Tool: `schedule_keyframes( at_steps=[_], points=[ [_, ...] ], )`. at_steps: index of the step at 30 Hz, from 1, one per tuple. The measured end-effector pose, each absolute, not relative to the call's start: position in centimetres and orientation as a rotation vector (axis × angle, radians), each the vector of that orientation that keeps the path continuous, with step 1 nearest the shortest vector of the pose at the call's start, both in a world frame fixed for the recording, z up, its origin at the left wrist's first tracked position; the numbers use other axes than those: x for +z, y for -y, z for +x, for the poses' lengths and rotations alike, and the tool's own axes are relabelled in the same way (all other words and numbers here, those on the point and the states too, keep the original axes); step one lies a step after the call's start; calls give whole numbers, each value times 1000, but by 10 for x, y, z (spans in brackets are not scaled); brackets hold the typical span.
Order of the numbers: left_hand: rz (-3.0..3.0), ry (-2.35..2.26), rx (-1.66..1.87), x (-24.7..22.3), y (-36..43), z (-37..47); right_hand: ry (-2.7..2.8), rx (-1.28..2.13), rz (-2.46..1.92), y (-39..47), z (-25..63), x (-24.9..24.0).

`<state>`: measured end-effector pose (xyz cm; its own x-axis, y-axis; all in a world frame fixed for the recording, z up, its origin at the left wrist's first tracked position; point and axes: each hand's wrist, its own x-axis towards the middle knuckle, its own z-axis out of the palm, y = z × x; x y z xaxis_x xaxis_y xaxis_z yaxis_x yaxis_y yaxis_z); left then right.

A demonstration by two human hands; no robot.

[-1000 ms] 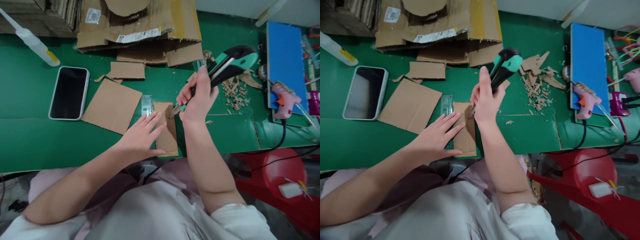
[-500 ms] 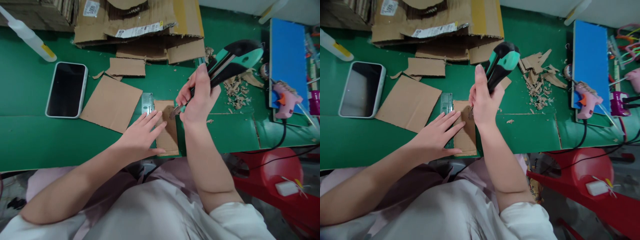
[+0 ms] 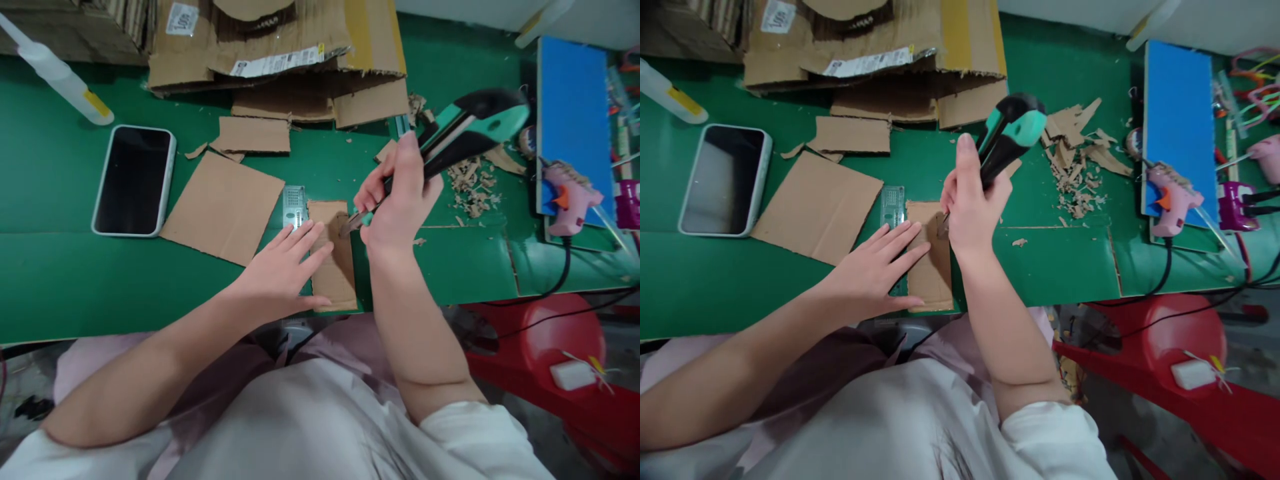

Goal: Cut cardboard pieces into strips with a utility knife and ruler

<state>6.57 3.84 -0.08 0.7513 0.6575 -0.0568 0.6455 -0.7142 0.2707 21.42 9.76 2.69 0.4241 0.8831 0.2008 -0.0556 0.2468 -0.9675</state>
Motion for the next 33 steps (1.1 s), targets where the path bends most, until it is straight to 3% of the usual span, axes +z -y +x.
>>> schedule_keyframes(
  at_steps=[33],
  points=[
    [2670,-1014,55,0,-38,67,1049,661,-1032,-97,211,12]
  ],
)
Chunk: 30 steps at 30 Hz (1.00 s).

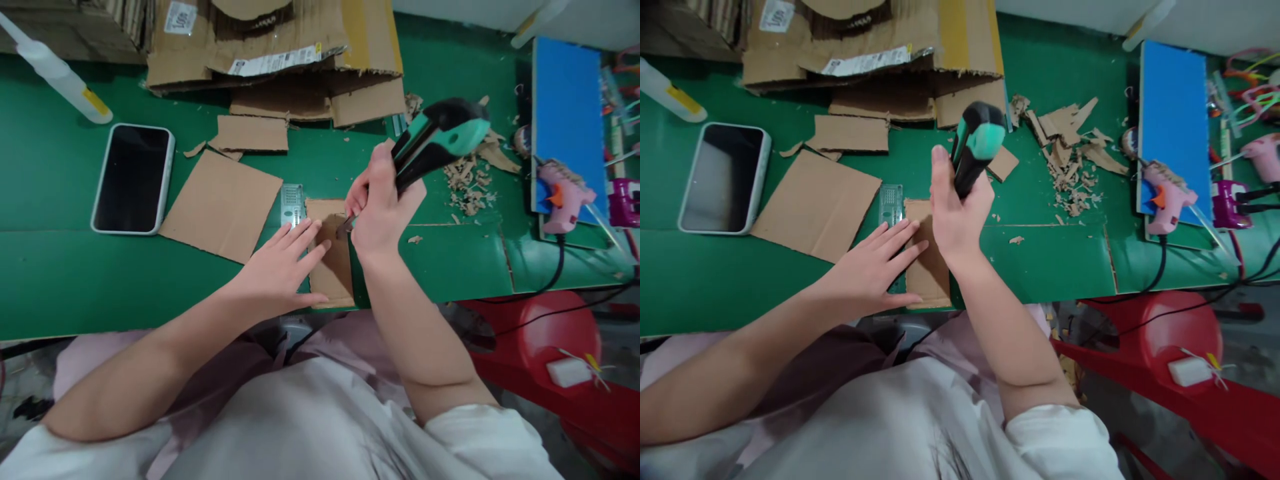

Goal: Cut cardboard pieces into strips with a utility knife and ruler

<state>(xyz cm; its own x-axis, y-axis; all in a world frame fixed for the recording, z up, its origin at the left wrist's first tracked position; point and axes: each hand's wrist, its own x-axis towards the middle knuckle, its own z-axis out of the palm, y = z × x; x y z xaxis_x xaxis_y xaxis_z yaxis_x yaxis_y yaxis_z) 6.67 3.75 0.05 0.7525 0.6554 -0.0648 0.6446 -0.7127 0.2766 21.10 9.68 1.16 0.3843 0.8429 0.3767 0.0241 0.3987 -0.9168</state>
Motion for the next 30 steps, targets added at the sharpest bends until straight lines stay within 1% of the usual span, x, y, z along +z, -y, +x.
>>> schedule_keyframes(
  at_steps=[7,14,23,28,30],
  points=[
    [2710,-1006,109,-1,-37,67,969,655,-860,-76,223,24],
    [2711,-978,164,-2,-37,66,1138,577,-974,-73,218,17],
    [2728,-935,224,-6,-37,65,1216,490,-886,-69,214,12],
    [2722,-944,220,-6,-37,65,1165,594,-735,-69,216,13],
    [2716,-946,215,-6,-37,65,1156,583,-757,-69,216,12]
  ],
)
